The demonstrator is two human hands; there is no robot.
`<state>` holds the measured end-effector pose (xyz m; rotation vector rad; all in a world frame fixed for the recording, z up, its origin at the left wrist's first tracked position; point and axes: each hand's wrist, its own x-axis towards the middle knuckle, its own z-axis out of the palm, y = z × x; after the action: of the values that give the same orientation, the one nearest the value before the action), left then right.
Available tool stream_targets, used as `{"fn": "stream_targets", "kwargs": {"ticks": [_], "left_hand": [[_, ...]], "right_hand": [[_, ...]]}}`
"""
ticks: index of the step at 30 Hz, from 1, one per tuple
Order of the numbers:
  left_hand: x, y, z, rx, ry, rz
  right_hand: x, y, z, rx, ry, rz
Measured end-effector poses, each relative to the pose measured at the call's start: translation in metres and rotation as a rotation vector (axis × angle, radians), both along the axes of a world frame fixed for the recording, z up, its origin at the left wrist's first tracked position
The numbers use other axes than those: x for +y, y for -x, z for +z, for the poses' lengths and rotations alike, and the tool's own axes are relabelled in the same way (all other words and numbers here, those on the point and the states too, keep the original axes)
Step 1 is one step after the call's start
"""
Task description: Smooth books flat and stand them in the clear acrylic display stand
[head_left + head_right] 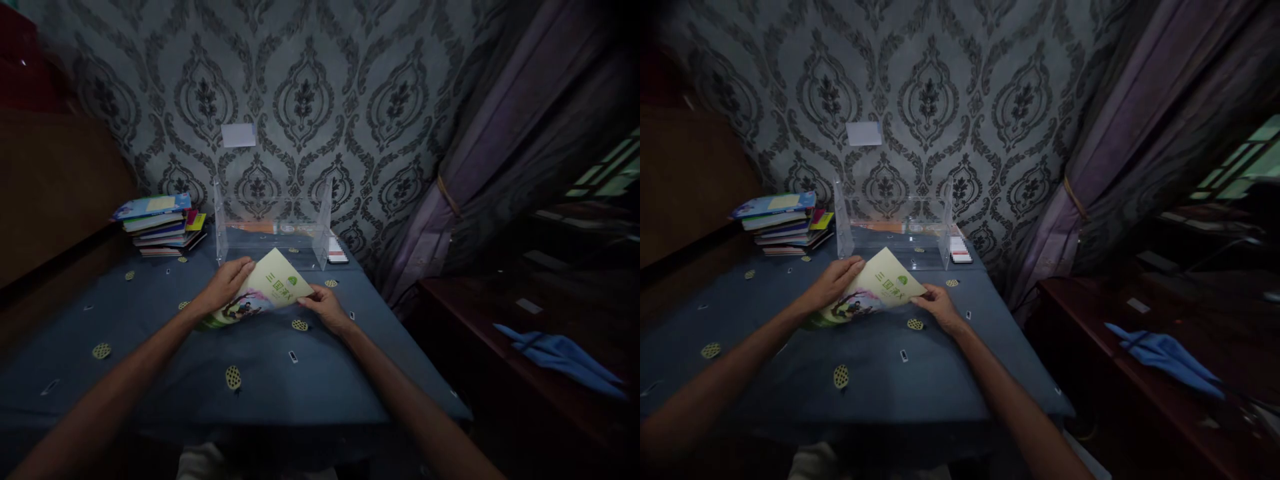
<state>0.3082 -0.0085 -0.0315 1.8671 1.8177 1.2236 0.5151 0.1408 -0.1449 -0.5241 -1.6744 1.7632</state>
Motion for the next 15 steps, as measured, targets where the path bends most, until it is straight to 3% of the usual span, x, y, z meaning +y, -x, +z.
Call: {"fn": "stream_targets", "kwargs": {"ticks": [7, 15], "left_hand": [[0.002, 0.0, 0.005, -0.252, -0.059, 0.042], [0.006, 0.007, -0.024, -0.825, -0.067, 0.14]], "right_hand": [[-0.005, 0.005, 0.012, 0.131, 0.161, -0.027], [0.002, 0.026, 0.041, 0.191, 0.063, -0.109]]}}
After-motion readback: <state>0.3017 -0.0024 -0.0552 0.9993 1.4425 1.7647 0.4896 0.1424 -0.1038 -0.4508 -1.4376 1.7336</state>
